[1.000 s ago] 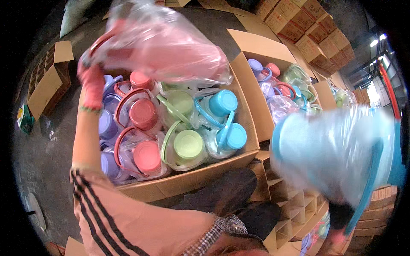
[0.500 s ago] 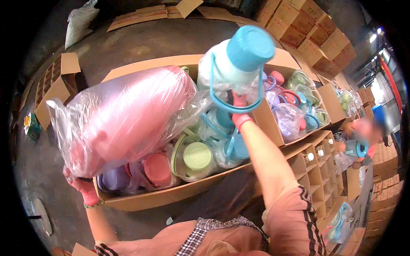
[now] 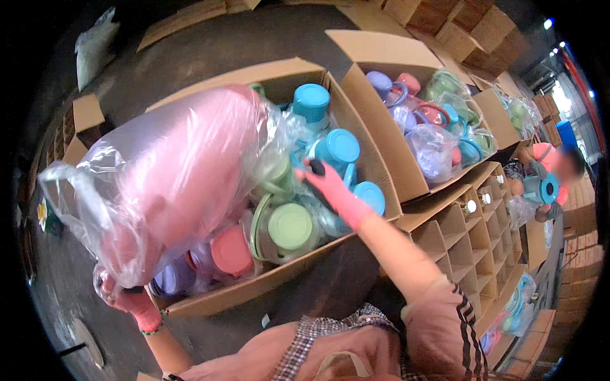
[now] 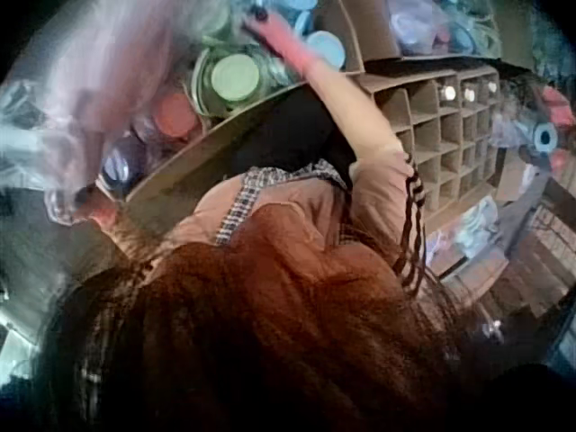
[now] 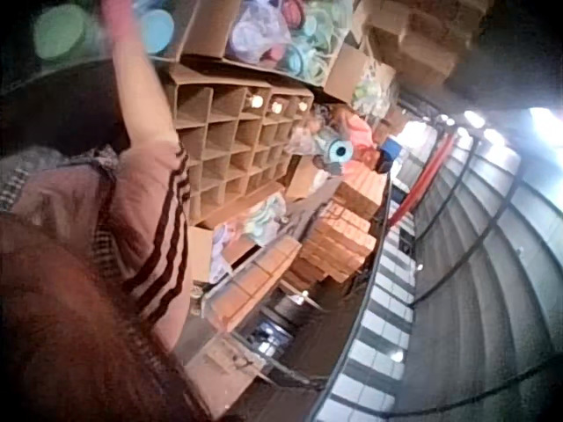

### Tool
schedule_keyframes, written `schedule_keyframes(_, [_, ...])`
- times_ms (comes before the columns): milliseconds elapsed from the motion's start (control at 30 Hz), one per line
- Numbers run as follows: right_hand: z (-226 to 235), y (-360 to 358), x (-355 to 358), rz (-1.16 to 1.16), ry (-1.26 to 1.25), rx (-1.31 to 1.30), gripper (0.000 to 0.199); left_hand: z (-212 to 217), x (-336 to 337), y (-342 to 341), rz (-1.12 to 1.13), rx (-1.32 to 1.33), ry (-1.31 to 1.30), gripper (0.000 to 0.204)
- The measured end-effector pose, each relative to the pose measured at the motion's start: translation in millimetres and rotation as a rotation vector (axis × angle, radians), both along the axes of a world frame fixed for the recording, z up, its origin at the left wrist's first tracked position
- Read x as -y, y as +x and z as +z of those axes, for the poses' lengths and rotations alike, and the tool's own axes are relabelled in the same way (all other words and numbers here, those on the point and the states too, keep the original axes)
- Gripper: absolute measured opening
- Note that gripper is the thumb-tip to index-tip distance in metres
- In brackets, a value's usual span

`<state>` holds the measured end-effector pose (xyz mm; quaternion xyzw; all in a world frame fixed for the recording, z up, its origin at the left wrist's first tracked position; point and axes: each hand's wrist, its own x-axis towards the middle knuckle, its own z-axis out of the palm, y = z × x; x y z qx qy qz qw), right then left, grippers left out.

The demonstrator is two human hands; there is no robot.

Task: The person assembles plastic pitchers by removing them from plastic bags, inserting metal strainers, and securing lids. They handle pink and blue pitchers, placing the finished units into cardboard boxes. The process is repeated for multiple units.

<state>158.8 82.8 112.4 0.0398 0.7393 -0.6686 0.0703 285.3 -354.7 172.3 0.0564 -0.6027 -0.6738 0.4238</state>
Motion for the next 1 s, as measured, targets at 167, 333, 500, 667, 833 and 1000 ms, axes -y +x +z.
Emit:
schedule_keyframes(167, [96.5,111.1,-7.6,0.022,0.452,-0.304,0.073,83.5,-74.4,-27.3,0.602,-0.134,-0.971,0.022])
schedule_keyframes(333, [128.5,125.8,-22.8,-0.192,0.635,-0.638,0.108,171.5,-180.9,-68.1,0.173,-0.588,-1.128,0.033])
schedule_keyframes(500, [167.6,183.9,-84.4,-0.420,0.636,-0.806,0.111,248.5,-293.8,-29.3,-0.021,-0.704,-1.089,0.037])
schedule_keyframes(667, [192.9,294.8,-127.4,-0.470,0.179,-0.663,0.064,289.0,-358.0,29.8,-0.574,-0.738,-0.696,0.032])
schedule_keyframes(833, [141.7,385.0,-137.0,-0.634,-0.022,-0.452,0.049,255.2,-410.1,76.6,-0.882,-0.694,-0.734,0.036])
schedule_keyframes(1000, [7.3,419.0,-126.2,-0.793,0.061,-0.202,0.074,180.3,-426.7,90.7,-1.088,-0.431,-0.881,0.050])
